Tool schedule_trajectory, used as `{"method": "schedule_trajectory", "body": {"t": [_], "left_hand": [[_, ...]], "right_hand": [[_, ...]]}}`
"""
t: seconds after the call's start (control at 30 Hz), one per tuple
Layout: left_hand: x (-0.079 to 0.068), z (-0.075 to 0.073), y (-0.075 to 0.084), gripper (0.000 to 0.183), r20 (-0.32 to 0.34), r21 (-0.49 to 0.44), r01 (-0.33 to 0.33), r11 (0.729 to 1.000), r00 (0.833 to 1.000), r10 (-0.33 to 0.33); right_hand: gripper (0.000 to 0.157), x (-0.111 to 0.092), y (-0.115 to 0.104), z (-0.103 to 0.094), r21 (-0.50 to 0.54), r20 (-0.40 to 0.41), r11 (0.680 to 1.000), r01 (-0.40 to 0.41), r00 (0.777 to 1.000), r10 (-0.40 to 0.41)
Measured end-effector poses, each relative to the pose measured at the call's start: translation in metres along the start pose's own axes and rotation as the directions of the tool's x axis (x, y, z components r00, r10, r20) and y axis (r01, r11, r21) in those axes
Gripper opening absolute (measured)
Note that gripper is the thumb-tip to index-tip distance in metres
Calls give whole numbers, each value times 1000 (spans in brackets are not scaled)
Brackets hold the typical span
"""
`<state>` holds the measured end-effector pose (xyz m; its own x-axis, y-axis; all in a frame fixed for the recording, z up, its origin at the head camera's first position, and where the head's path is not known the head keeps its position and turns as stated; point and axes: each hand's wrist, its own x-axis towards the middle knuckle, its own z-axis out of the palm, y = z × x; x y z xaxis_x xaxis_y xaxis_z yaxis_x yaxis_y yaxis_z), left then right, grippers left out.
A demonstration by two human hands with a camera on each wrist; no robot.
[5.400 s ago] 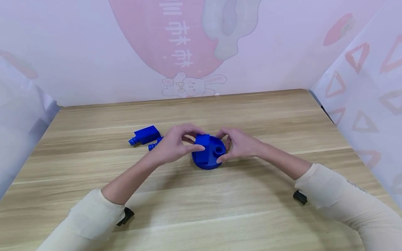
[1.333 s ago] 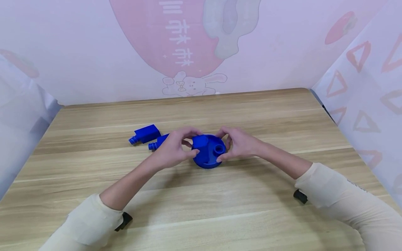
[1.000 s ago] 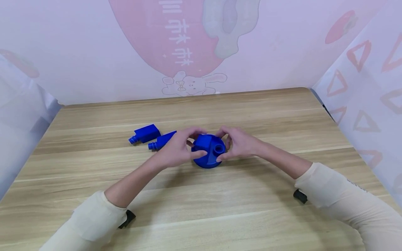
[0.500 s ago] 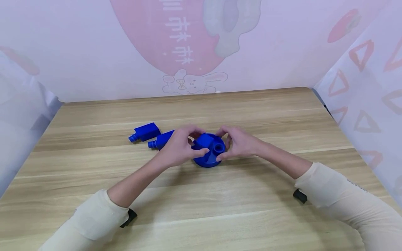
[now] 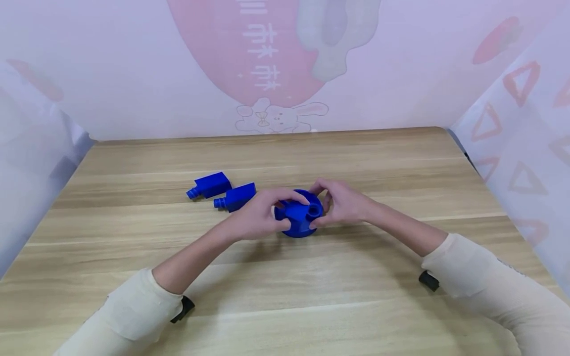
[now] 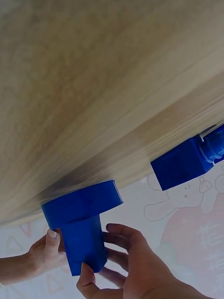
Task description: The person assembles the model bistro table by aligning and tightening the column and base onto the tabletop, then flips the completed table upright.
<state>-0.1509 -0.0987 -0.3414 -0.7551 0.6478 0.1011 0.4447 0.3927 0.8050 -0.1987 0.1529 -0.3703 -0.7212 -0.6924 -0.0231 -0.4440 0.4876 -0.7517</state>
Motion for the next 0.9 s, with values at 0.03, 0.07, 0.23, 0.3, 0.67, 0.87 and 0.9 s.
{"method": "schedule_trajectory", "body": {"t": [0.03, 0.07, 0.23, 0.3, 0.67, 0.87, 0.9], "left_hand": [[0, 0, 0, 42, 12, -3, -18, 1000, 1000, 18], [-1, 1, -1, 43, 21, -5, -38, 999, 999, 38], [-2, 2, -2, 42, 36, 9, -94, 996, 995, 93], [-2, 3, -1, 44, 17, 26, -70, 997, 997, 70], [-4, 7, 3, 51, -59, -70, 94, 993, 993, -99], [-7, 5, 2, 43, -54, -28, 24, 999, 998, -25], [-7, 4, 2, 42, -49, -22, 3, 1000, 999, -4]], "right_hand": [[69, -1, 0, 0, -4, -1, 1000, 0, 1000, 0], [70, -1, 0, -1, -7, -1, 1000, -2, 1000, 2], [70, -2, 1, -1, -11, 0, 1000, -8, 1000, 8], [70, -3, 0, -1, -9, -2, 1000, -14, 1000, 14], [71, -5, 2, -1, -13, -12, 1000, -20, 1000, 20], [71, -5, 2, -1, -2, -8, 1000, -13, 1000, 13], [71, -5, 2, -2, -3, -9, 1000, -13, 1000, 13]]}}
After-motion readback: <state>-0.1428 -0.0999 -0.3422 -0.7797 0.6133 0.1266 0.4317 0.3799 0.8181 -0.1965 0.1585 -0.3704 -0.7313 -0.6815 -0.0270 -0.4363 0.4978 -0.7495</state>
